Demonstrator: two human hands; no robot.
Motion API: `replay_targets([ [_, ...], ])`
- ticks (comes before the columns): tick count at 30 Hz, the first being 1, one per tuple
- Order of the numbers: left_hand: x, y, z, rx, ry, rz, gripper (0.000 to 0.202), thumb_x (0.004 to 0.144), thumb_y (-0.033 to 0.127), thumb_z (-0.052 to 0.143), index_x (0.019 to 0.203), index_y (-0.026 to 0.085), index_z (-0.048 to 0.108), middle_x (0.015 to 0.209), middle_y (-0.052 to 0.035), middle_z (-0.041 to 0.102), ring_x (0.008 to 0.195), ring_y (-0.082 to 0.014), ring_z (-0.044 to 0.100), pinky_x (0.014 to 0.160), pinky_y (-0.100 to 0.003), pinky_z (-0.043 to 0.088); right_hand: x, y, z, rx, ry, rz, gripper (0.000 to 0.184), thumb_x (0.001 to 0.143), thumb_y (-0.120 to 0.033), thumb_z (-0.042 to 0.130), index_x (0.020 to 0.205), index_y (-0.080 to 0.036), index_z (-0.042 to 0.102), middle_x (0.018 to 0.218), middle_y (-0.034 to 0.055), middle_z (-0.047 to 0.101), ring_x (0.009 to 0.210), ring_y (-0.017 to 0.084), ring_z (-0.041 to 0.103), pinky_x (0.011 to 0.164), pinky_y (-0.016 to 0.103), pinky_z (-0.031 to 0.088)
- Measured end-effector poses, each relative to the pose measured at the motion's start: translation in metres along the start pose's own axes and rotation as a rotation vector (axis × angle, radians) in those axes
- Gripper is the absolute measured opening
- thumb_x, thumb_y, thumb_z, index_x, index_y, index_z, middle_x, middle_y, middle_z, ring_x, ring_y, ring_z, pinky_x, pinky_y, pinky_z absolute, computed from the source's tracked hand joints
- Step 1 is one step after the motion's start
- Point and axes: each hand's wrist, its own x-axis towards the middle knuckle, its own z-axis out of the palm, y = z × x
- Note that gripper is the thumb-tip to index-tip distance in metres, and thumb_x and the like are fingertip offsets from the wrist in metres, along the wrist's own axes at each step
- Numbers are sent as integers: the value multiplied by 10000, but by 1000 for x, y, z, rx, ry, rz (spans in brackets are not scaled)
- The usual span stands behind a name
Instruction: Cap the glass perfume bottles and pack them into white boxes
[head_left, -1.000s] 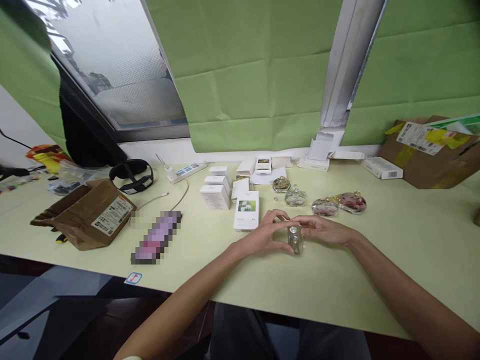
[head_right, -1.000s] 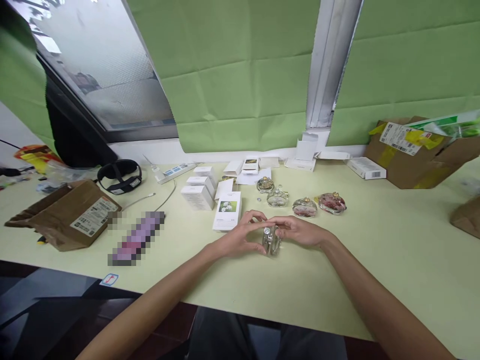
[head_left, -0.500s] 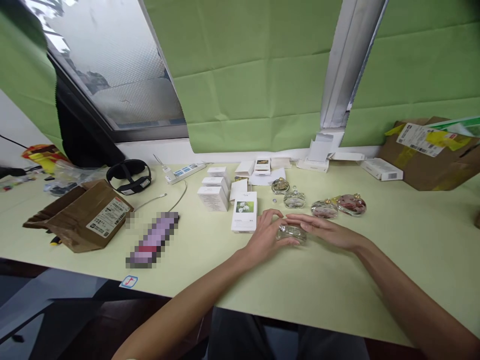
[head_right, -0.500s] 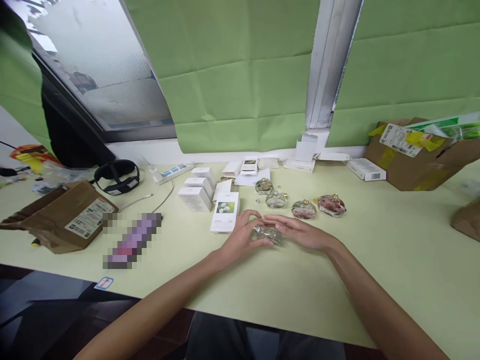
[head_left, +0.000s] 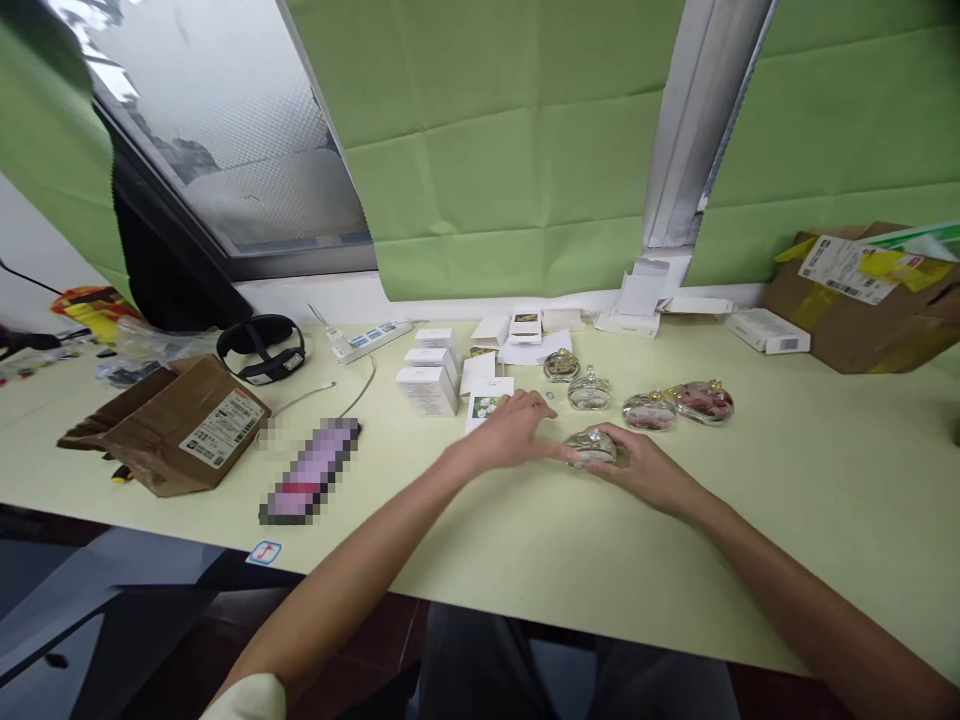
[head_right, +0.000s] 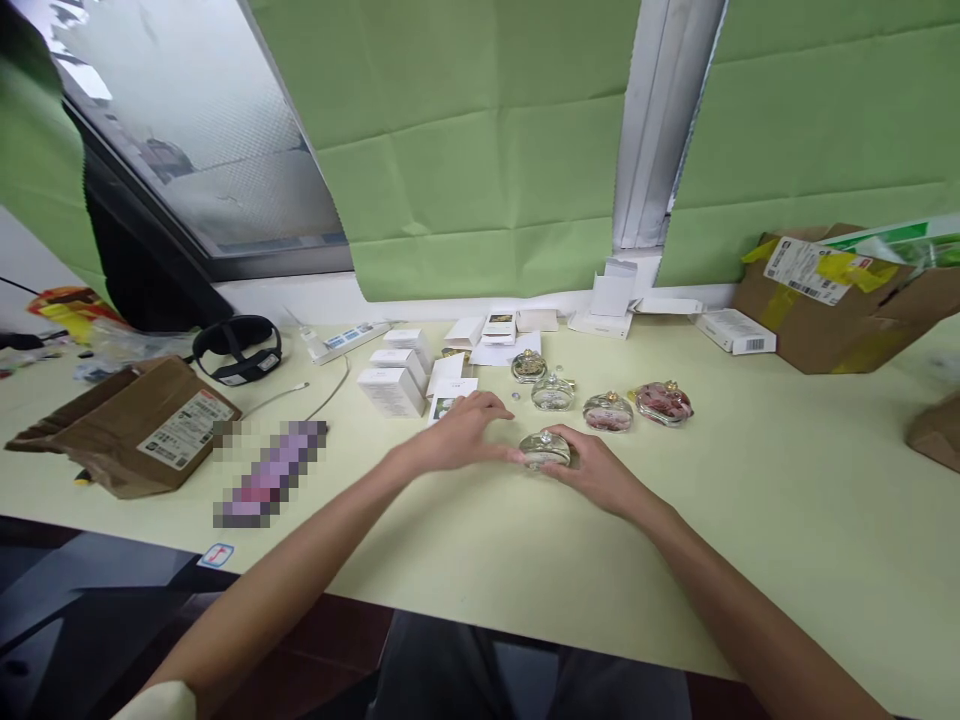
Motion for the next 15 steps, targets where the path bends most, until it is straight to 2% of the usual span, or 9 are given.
replay_targets([
  [2,14,-12,-16,106,-88,-9,484,901,517,520,1259,196,578,1266,-94,573,1222,-275,491,1031,-403,372,3,4,2,-14,16,3,443,831,-449,629,1228,-263,567,1190,53,665,1062,269,616,933,412,466],
  [4,33,-21,-22,262,-108,-58,360,940,338,497,1260,191,572,1275,-101,575,1214,-261,513,1013,-385,387,8,5,4,-3,10,-2,450,843,-430,617,1259,-272,547,1228,54,647,1082,263,610,944,410,460],
  [6,52,-25,-17,333,-104,-85,332,895,195,539,1222,176,591,1266,-118,581,1223,-279,511,1014,-408,381,15,5,6,11,12,-3,474,841,-421,619,1284,-276,533,1267,58,628,1118,266,594,956,412,453],
  [9,75,-28,1,347,-90,-80,310,838,100,556,1127,186,629,1218,-109,606,1201,-281,527,1001,-419,385,23,5,10,13,28,-1,502,829,-416,637,1297,-275,526,1260,62,629,1125,269,588,966,425,448],
  [12,86,-31,16,329,-59,-64,267,830,56,511,1023,177,651,1156,-109,633,1118,-268,575,938,-396,422,25,6,13,43,34,19,523,830,-437,638,1312,-276,511,1239,61,638,1114,269,595,973,446,448],
  [15,88,-38,20,279,-22,-40,222,819,47,511,936,163,659,1064,-109,663,1032,-260,609,862,-358,450,20,4,12,93,22,30,628,799,-465,681,1369,-303,473,1370,66,561,1238,296,527,1037,478,407],
])
